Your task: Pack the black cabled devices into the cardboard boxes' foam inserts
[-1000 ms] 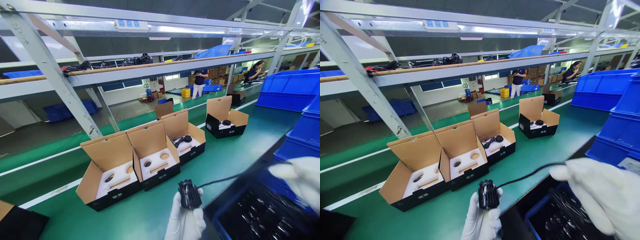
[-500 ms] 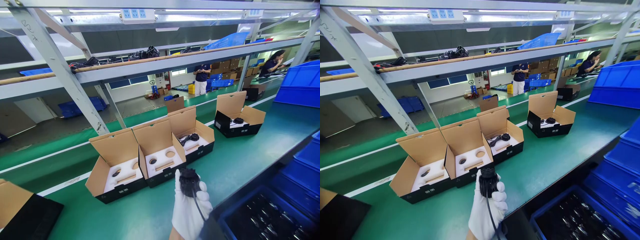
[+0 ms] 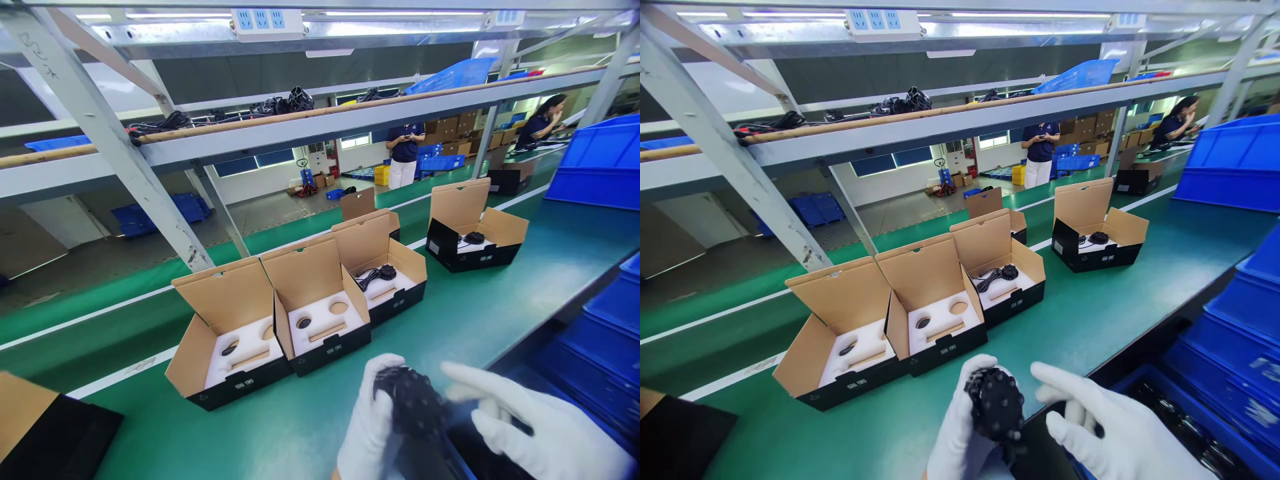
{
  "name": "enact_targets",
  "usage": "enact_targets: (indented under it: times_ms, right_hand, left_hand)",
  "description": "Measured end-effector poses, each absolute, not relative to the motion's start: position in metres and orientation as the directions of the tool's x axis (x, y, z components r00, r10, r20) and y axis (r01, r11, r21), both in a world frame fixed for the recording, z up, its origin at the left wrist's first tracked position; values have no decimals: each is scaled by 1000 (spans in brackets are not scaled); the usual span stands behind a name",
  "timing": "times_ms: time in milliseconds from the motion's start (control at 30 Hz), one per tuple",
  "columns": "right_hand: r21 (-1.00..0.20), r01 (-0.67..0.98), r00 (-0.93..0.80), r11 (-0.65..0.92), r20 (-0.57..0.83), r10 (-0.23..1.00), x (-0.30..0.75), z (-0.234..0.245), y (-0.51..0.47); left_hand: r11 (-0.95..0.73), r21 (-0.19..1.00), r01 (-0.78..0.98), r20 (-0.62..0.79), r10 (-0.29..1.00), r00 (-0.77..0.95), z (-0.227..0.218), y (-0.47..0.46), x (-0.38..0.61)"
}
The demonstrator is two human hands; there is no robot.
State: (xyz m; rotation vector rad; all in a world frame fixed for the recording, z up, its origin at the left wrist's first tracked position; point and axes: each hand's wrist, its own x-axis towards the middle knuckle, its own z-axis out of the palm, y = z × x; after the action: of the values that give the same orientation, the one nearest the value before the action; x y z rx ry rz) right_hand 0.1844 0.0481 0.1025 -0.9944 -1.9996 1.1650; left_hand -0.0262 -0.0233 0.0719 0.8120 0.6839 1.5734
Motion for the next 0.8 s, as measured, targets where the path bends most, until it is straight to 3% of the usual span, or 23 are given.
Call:
enact_targets:
  times_ms: [100, 200, 267, 367, 467, 600, 700, 800]
  right_hand:
    - [-909, 336, -581, 246, 5, 814, 175, 97, 42]
    - [-952, 254, -625, 170, -28, 780, 154, 103, 36]
    - [-966, 210, -636, 150, -19, 772, 145, 109, 34]
    - [-990, 89, -674, 107, 20, 738, 143, 112, 38]
    - [-979, -200, -745, -30, 132, 654, 145, 102, 47]
    - [-807, -501, -716, -314, 182, 674, 134, 84, 52]
    - [-705, -584, -719, -402, 220, 659, 124, 77, 48]
    - [-736, -547, -729, -399, 186, 658, 122, 76, 45]
  left_hand:
    - [-308, 940, -147, 234, 895, -380, 70, -27, -18]
    - [-352, 924, 150, 377, 767, -520, 76, -33, -7]
    - [-352, 905, 240, 426, 730, -534, 82, -38, -2]
    - [-303, 917, 261, 399, 719, -569, 87, -45, -3]
    - [-274, 944, 185, 331, 784, -525, 90, -52, -12]
    - [-317, 946, 71, 313, 835, -452, 90, -55, -21]
    - [-355, 932, 76, 346, 802, -488, 88, -54, -19]
    - [-362, 926, 112, 365, 774, -517, 87, -52, -15]
